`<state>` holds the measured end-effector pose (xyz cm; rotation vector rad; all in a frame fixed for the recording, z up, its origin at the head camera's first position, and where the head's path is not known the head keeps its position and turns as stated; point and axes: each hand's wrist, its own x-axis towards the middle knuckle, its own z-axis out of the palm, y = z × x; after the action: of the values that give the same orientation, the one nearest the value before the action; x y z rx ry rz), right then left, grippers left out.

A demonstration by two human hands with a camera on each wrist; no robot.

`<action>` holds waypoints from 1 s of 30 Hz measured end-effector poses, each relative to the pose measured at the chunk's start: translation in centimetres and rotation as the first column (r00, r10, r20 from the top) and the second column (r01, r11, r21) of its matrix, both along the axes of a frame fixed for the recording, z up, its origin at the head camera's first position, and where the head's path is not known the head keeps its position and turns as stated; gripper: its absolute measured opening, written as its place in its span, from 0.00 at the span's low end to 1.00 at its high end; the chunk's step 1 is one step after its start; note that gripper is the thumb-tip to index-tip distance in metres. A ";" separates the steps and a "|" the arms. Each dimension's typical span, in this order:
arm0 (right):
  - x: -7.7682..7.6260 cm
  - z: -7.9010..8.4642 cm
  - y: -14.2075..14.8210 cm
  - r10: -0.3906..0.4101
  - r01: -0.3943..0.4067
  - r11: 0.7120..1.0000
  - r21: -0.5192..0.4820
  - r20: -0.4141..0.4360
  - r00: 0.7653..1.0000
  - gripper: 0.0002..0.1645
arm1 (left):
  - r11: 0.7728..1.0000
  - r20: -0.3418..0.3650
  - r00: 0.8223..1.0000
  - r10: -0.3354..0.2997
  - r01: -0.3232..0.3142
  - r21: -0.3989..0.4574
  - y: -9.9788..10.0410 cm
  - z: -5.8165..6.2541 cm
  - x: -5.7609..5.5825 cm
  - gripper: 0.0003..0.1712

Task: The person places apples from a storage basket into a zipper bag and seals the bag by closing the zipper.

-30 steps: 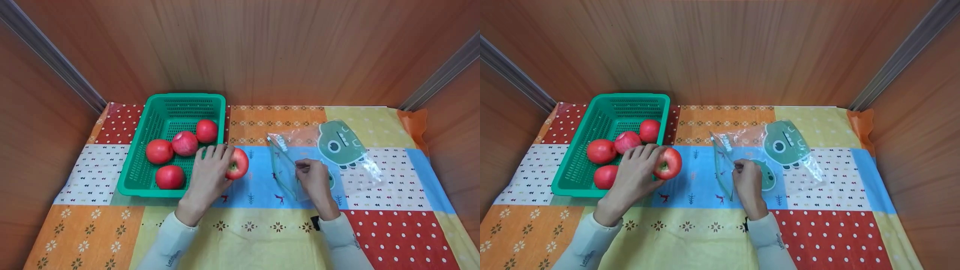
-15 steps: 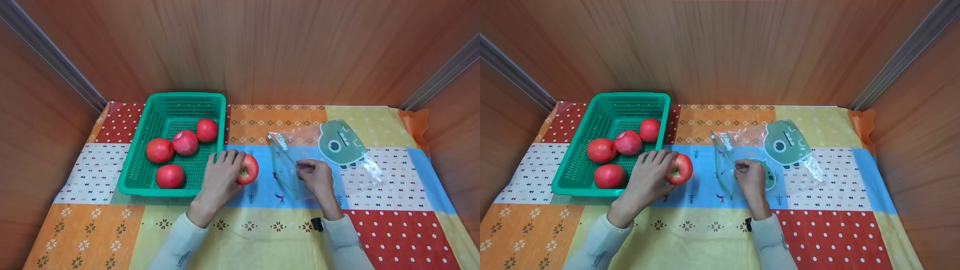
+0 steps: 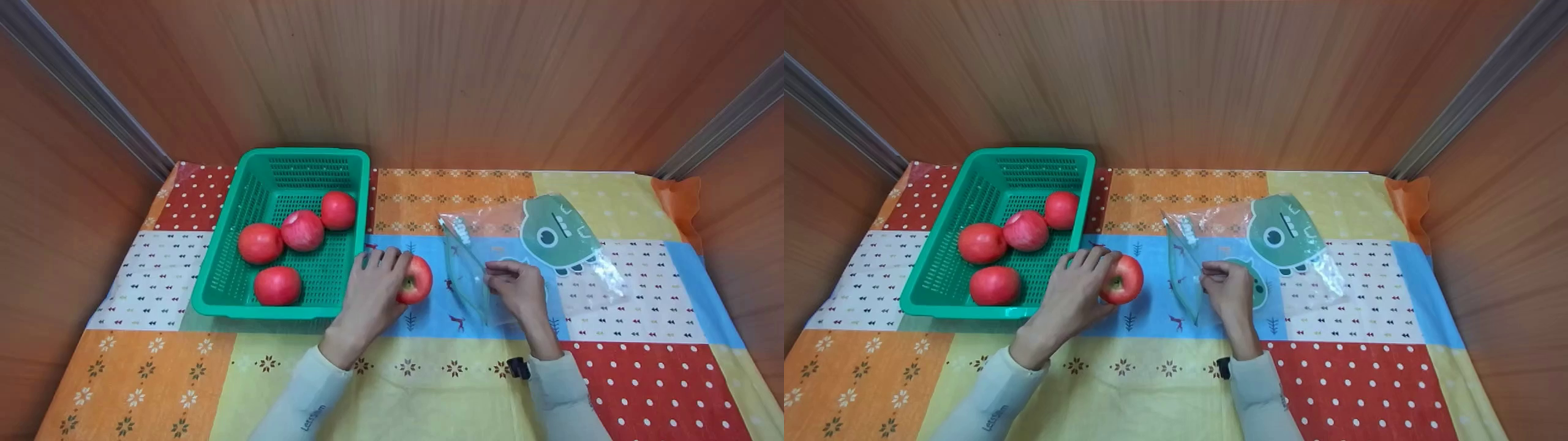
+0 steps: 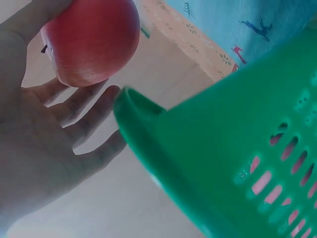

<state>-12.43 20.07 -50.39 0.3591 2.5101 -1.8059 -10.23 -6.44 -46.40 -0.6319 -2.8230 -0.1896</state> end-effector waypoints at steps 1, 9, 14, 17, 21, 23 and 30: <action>0.0 0.0 0.0 -0.001 0.001 1.000 -0.004 0.000 1.000 0.15 | 1.000 0.002 1.000 0.000 0.000 0.000 0.1 -0.1 0.0 0.45; 0.2 0.0 0.1 0.001 -0.001 1.000 0.005 0.001 1.000 0.16 | 1.000 0.035 0.999 -0.002 0.003 -0.008 1.1 -0.6 -0.2 0.46; 0.3 -0.1 0.1 -0.005 0.005 1.000 0.008 -0.001 1.000 0.16 | 1.000 0.036 0.999 0.004 -0.003 -0.022 1.7 -1.2 -0.4 0.46; 0.3 -0.2 0.1 -0.010 0.010 1.000 0.026 -0.005 1.000 0.15 | 1.000 0.042 0.999 0.008 -0.007 -0.028 2.1 -1.4 -0.6 0.46; 0.3 -0.4 0.0 -0.022 0.022 0.998 0.050 -0.006 1.000 0.15 | 1.000 0.061 0.998 0.009 -0.008 -0.013 2.5 -1.6 -0.6 0.46; 0.3 -0.4 0.0 -0.029 0.030 0.998 0.054 -0.008 1.000 0.15 | 1.000 0.064 0.998 0.008 -0.008 -0.004 2.7 -1.7 -0.7 0.46; 0.3 -0.5 -0.1 -0.036 0.038 0.998 0.052 -0.031 0.999 0.14 | 1.000 0.045 0.999 0.009 -0.008 -0.013 3.3 -1.9 -0.8 0.46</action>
<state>-12.09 20.00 -50.93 0.3856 2.5921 -1.7739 -11.04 -3.13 -48.32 -0.6257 -2.8718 -0.1864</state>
